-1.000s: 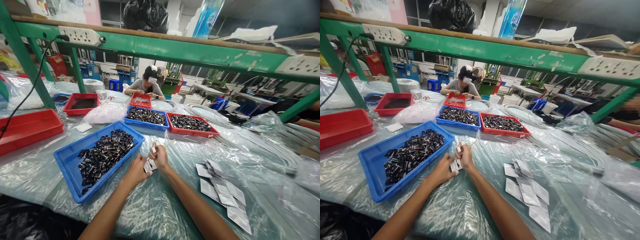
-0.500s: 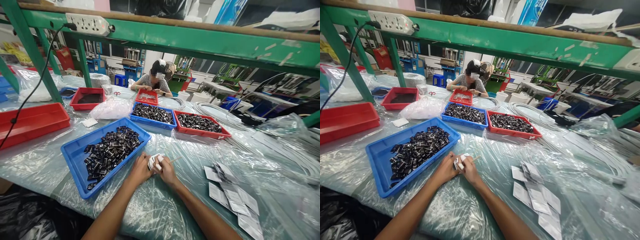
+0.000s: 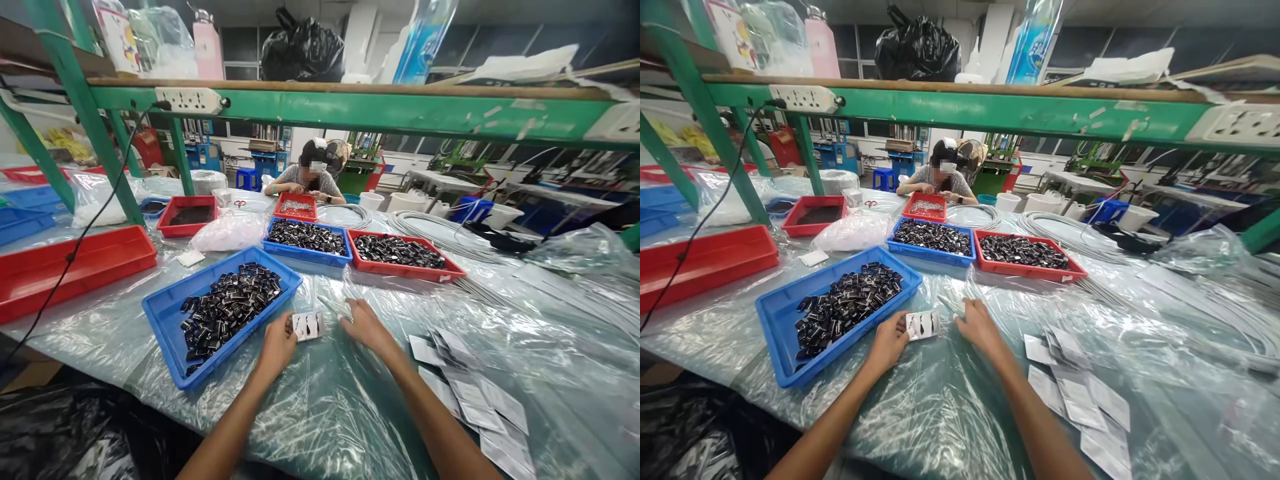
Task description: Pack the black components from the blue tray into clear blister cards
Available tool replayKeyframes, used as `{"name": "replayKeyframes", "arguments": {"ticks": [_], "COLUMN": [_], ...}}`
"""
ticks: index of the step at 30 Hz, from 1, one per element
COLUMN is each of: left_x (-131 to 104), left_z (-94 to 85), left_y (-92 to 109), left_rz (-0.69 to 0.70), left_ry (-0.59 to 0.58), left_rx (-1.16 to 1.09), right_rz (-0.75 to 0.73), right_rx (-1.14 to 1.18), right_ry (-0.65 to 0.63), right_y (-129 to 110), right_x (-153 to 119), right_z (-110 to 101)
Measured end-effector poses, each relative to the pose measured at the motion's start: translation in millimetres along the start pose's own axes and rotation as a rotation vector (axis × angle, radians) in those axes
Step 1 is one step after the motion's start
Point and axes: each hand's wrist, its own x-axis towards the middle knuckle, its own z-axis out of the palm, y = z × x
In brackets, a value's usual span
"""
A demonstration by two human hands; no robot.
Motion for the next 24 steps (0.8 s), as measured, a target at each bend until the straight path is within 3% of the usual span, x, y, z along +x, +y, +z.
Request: {"name": "replayKeyframes", "arguments": {"ticks": [2, 5, 7, 10, 16, 24], "left_x": [-8, -21, -27, -30, -26, -13], "left_z": [-1.9, -11.3, -21.8, -41.1, -76.9, -131.0], "left_y": [9, 29, 42, 53, 59, 63], "left_rz": [-0.008, 0.026, 0.060, 0.083, 0.092, 0.149], "left_ry": [0.008, 0.014, 0.035, 0.114, 0.299, 0.349], "left_rx": [-0.066, -0.247, -0.422, -0.606, -0.763, -0.771], "right_rz": [-0.136, -0.442, -0.538, -0.543, -0.499, -0.523], "right_rx": [-0.034, -0.076, -0.082, 0.005, 0.276, 0.392], "right_ry": [-0.011, -0.161, -0.220, -0.218, -0.239, -0.164], "right_y": [-20, -62, -88, -112, -135, -172], "right_x": [-5, -7, -3, 9, 41, 68], "right_z": [4, 11, 16, 26, 59, 103]}}
